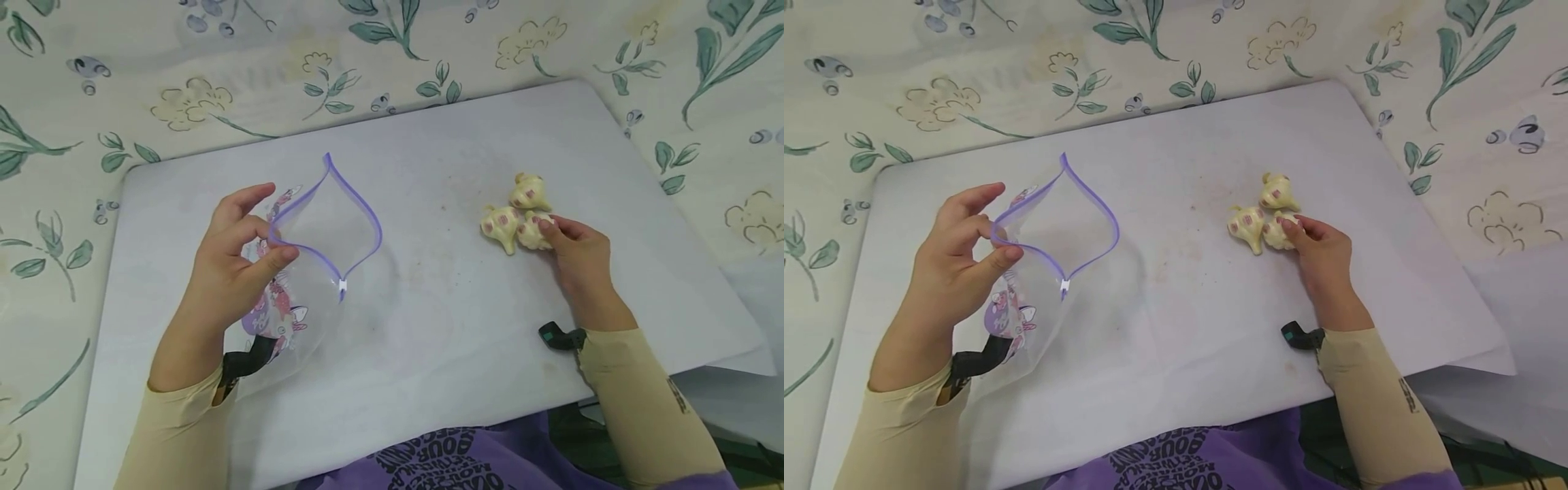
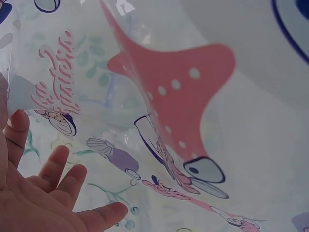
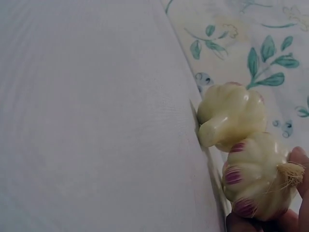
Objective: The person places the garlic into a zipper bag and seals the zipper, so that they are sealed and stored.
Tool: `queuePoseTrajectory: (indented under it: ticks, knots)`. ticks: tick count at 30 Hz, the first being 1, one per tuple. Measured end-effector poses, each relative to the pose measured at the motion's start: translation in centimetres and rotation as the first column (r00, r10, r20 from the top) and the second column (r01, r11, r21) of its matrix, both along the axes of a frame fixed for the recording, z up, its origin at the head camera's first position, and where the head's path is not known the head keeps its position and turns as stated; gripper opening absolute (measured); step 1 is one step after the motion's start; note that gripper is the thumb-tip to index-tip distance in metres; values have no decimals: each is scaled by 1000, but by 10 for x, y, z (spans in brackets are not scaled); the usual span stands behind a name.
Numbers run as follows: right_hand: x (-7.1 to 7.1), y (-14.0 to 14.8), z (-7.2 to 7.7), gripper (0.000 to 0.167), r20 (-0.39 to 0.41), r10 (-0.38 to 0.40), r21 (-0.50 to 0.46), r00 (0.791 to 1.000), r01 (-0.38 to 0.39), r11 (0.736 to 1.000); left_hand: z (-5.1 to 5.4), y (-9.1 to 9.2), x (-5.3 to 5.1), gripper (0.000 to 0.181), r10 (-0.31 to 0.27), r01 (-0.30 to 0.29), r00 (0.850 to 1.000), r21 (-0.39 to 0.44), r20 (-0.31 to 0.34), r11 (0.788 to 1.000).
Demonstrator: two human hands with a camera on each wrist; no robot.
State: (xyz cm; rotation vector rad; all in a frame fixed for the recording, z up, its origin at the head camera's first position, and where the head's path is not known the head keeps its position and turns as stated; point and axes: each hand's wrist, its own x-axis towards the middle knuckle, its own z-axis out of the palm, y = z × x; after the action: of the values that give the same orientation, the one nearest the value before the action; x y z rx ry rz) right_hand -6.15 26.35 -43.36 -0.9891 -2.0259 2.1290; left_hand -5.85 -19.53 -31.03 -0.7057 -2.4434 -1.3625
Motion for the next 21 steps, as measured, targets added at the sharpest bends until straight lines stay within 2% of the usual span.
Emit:
queuePoseTrajectory:
  ticks: [2, 5, 8, 11, 17, 21]
  knots:
    - [1, 0, 2, 48, -13, -21, -39, 1000, 20, 999, 1, -1, 0, 38, -4, 4, 1000, -2, -2, 1000]
    - [4, 0, 9, 39, -90, -59, -138, 994, 47, 989, 2, -2, 0, 45, -14, 14, 1000, -11, -10, 1000]
    - [6, 0, 18, 31, -186, -117, -253, 976, 68, 965, 3, -1, 0, 43, -17, 17, 1000, -10, -5, 1000]
    - [8, 1, 25, 32, -224, -142, -305, 964, 69, 950, 4, 0, 1, 39, -12, 12, 1000, -10, 6, 1000]
    - [9, -5, 37, 43, -246, -125, -289, 961, 50, 956, 6, 1, 2, 39, -13, 13, 1000, -16, 13, 1000]
    - [8, -17, 48, 44, -338, -85, -294, 937, -19, 956, 6, 1, 3, 41, -19, 19, 1000, -16, 5, 1000]
